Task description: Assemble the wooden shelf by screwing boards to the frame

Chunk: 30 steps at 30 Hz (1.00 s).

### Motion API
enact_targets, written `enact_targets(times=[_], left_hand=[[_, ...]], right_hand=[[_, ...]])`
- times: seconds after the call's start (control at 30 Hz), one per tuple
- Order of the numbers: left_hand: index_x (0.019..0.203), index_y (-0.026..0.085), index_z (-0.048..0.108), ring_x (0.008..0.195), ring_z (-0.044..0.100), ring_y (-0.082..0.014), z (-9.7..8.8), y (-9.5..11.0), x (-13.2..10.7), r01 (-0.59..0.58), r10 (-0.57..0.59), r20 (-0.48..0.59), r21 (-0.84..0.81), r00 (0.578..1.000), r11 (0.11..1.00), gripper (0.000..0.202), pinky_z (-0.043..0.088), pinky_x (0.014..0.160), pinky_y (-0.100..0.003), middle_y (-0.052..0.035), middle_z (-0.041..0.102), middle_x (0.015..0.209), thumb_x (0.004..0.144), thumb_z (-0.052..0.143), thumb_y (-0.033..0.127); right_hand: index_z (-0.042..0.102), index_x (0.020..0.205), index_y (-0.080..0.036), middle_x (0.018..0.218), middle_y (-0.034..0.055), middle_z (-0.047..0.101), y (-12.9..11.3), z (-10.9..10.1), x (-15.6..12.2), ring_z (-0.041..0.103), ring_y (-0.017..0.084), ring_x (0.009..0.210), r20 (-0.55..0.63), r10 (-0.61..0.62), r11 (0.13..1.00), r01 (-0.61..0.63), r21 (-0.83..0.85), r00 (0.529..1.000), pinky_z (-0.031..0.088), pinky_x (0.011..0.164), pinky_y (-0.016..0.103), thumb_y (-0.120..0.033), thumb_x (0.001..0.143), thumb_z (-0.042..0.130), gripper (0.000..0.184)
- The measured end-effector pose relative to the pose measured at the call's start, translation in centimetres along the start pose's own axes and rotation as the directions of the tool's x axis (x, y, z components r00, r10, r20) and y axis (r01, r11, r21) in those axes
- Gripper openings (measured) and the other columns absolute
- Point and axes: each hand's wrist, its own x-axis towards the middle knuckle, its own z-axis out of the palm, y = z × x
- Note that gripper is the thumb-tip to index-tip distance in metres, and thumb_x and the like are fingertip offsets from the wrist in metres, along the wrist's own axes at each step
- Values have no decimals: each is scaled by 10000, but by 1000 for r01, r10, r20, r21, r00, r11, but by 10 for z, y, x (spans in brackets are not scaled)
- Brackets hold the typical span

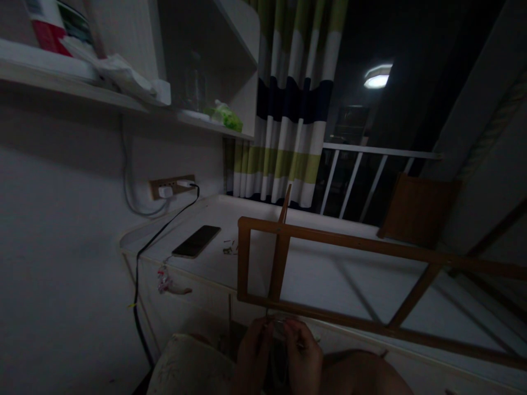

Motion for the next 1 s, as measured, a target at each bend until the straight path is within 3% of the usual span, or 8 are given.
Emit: enact_targets(times=[0.13,0.27,0.47,0.67,0.83,1.0], left_hand=[[839,186,565,806,587,-176,2,3,2,-8,8,-32,-9,999,1000,259,463,742,-282,-43,631,841,777,429,397],[839,186,562,762,594,-169,2,7,1,9,-9,4,-26,1000,1000,254,472,704,-271,-40,633,818,776,444,402],[853,181,560,773,591,-166,3,-5,0,49,-49,29,-2,998,999,249,468,729,-269,-45,629,834,792,432,385],[843,183,575,769,592,-178,0,-7,1,-30,31,-15,70,999,997,231,470,732,-294,-56,634,825,781,433,354],[872,191,578,776,592,-180,-2,-8,1,-49,52,-19,118,998,992,240,472,718,-305,-60,632,842,794,382,304],[942,192,603,848,581,-189,-9,-12,3,-80,81,-6,120,997,990,284,462,784,-329,-70,624,914,744,404,240]], right_hand=[[635,785,-170,753,44,671,3,3,-4,618,176,710,1,-26,1000,26,7,1000,471,631,232,-352,753,513,221],[629,774,-173,731,43,670,9,9,-9,623,170,666,31,-19,999,17,43,999,483,623,234,-359,766,491,232],[630,799,-174,774,55,670,14,18,-11,627,168,692,81,-22,999,19,40,996,486,646,232,-348,777,453,249],[621,820,-186,780,36,666,12,19,-11,624,155,697,133,-50,999,49,8,990,479,649,216,-325,777,461,216],[605,831,-183,769,44,661,14,18,-11,620,159,677,93,-58,998,55,39,994,480,615,221,-316,804,421,228],[600,852,-200,825,37,646,-4,13,-10,607,160,743,75,-151,985,156,-68,986,475,677,247,-284,809,421,202]])
